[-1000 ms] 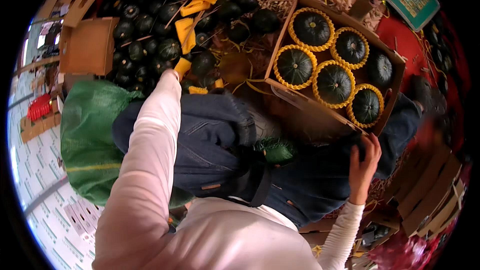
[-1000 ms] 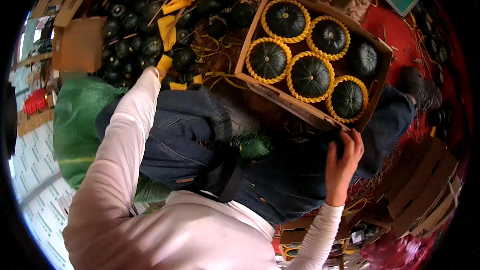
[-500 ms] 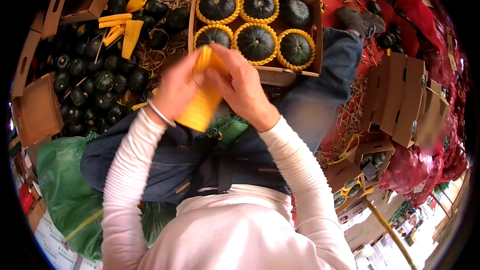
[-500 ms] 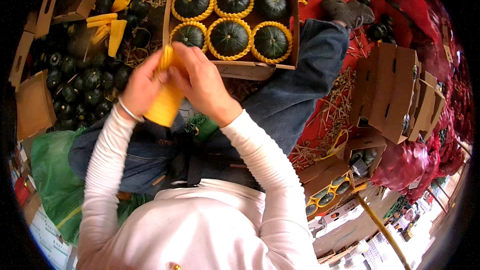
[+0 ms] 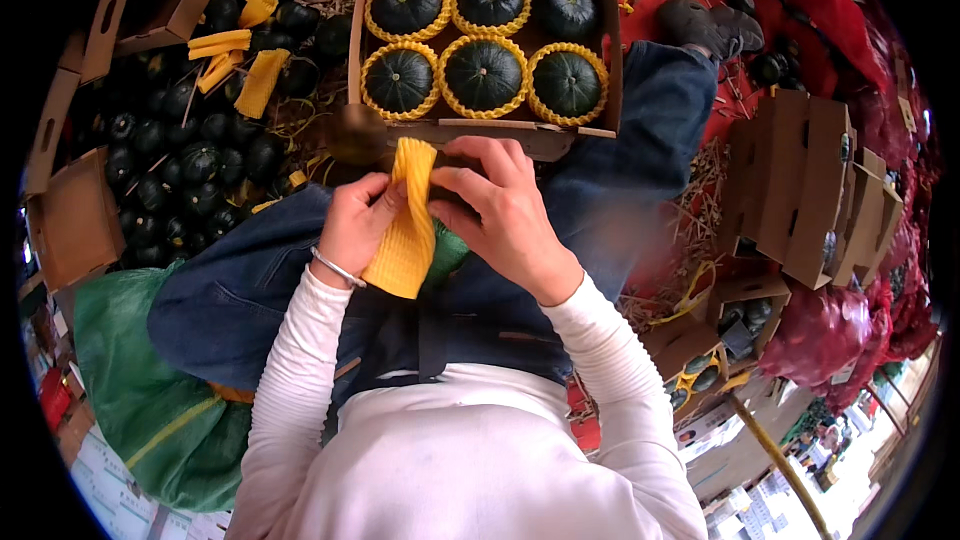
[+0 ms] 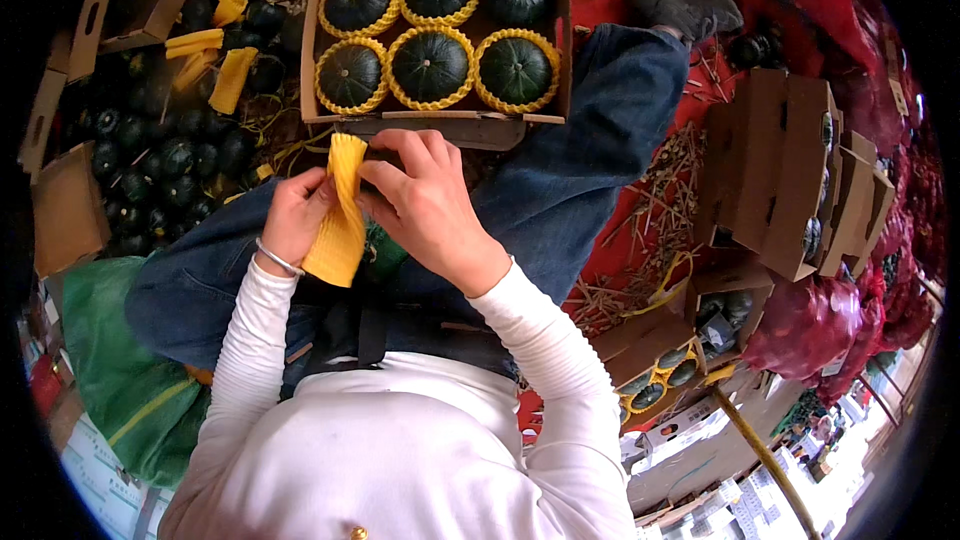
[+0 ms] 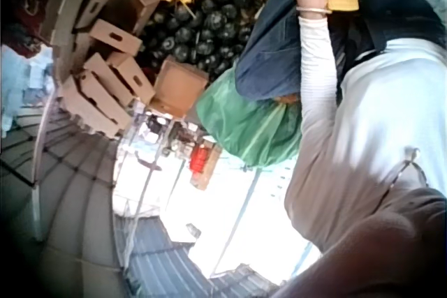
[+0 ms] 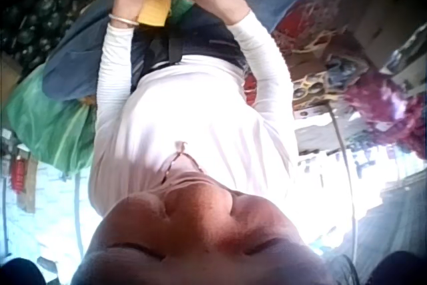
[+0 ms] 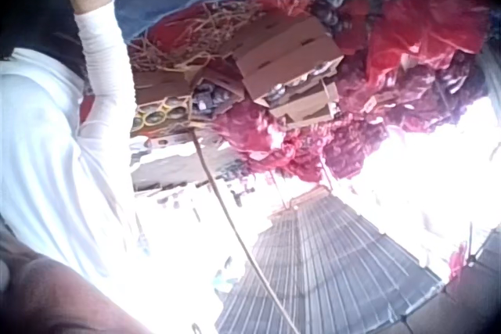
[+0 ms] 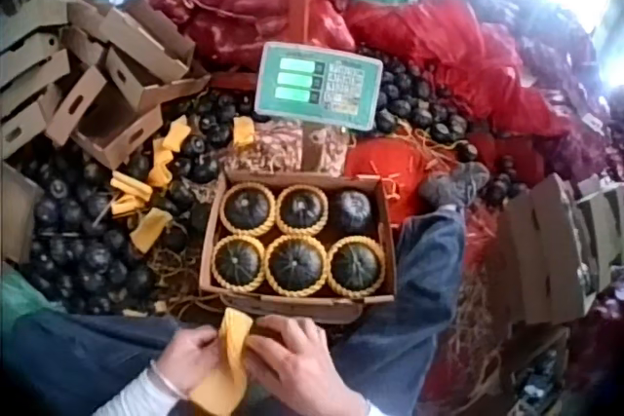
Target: The person places pumpkins into padded yellow sleeves and then fits them into cardboard boxes, occasionally using a small tool to trim stems.
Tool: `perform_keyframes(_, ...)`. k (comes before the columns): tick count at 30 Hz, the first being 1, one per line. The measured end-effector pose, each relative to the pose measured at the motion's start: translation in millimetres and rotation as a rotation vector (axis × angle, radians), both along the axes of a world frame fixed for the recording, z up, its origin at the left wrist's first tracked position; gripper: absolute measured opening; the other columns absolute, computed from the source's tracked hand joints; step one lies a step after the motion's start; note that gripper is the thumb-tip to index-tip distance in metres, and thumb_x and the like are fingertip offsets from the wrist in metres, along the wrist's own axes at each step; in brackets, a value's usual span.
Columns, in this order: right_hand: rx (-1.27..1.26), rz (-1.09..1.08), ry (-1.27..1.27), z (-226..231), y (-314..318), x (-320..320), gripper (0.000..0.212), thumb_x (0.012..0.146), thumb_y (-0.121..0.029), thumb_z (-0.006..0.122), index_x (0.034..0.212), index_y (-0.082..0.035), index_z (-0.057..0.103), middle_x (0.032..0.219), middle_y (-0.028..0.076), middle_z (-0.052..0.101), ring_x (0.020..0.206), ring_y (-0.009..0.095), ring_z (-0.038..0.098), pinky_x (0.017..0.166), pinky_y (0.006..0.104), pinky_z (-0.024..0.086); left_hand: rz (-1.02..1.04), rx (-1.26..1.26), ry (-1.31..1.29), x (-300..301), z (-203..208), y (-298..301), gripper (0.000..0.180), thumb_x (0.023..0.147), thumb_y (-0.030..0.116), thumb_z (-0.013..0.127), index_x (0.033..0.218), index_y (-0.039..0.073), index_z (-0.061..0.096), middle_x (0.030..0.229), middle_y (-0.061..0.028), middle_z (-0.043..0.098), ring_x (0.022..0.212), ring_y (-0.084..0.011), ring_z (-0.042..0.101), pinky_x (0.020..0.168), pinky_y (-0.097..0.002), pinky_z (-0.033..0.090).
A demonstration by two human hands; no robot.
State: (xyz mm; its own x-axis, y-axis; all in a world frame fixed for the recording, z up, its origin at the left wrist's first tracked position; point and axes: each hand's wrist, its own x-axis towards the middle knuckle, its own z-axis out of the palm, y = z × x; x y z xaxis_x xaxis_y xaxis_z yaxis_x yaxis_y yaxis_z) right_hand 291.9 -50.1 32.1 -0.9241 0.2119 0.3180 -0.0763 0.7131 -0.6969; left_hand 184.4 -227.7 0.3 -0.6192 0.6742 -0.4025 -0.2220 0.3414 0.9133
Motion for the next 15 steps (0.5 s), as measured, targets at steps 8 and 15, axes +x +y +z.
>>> perform_keyframes(8,-0.208,-0.121,0.029,-18,2,-2,0.03,0.072,-0.005,0.074,0.098,-0.001,0.06,0.103,0.014,0.057,0.092,0.031,0.057,0.077,0.0344,0.048,0.038,0.02,-0.085,4,20,19,0.04,0.092,0.034,0.058,0.093,-0.006,0.063,0.082,-0.0031,0.059,0.074,-0.0071,0.049,0.068,-0.023,0.042)
perform_keyframes(15,-1.212,0.156,-0.529,-14,19,14,0.039,0.078,-0.01,0.074,0.113,0.0,0.06,0.107,0.006,0.064,0.094,0.011,0.06,0.083,0.0265,0.049,0.202,0.264,-0.546,-2,30,14,0.037,0.096,0.029,0.053,0.115,-0.002,0.059,0.1,-0.0113,0.065,0.087,-0.0159,0.064,0.079,-0.0249,0.052)
